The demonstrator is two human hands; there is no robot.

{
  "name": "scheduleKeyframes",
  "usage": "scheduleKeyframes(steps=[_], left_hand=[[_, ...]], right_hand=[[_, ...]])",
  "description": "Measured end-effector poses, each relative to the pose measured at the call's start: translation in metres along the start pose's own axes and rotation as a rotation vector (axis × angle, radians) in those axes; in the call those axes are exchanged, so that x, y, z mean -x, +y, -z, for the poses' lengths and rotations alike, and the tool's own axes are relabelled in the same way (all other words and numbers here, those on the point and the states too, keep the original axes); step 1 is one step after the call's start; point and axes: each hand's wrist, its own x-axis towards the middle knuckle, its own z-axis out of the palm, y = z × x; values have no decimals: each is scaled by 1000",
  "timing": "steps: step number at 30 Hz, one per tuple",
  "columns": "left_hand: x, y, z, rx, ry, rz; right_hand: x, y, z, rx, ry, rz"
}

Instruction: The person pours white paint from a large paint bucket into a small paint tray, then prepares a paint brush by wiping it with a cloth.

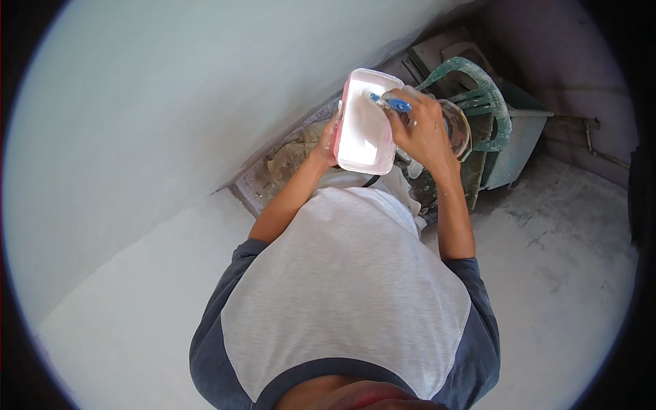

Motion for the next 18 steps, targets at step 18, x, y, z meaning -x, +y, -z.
scheduleKeyframes(steps=[18], left_hand=[[41,12,48,99,-137,89]], right_hand=[[29,-59,-56,61,48,-68]])
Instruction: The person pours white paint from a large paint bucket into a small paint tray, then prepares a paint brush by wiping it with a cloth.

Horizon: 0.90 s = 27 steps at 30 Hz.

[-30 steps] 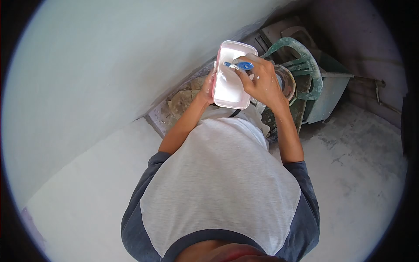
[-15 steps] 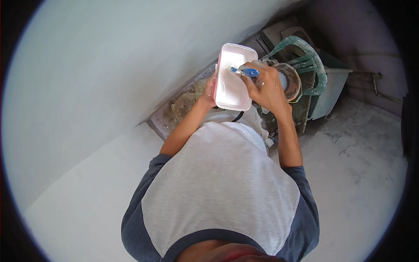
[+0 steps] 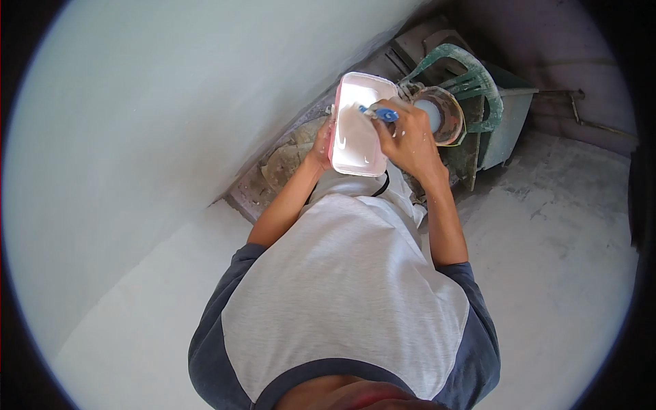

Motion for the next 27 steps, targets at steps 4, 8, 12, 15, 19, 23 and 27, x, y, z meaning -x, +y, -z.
scheduleKeyframes(steps=[4,8,12,15,19,23,27], left_hand=[[-9,-5,8,37,-47,8],[-22,-10,3,-22,-56,-5],[-34,2,-22,-72,-44,-28],[-52,6,-29,-16,-78,-33],[-78,1,-33,-11,-187,-54],[-96,2,-55,-23,-165,-43],[-108,5,-70,-202,38,-36]], right_hand=[[-4,0,1,-105,14,25],[-23,20,11,-61,145,40],[-25,28,28,-7,104,-1],[-26,33,38,-20,81,52],[-41,40,50,-113,13,91],[-60,64,66,-91,105,74],[-64,87,81,-12,34,33]])
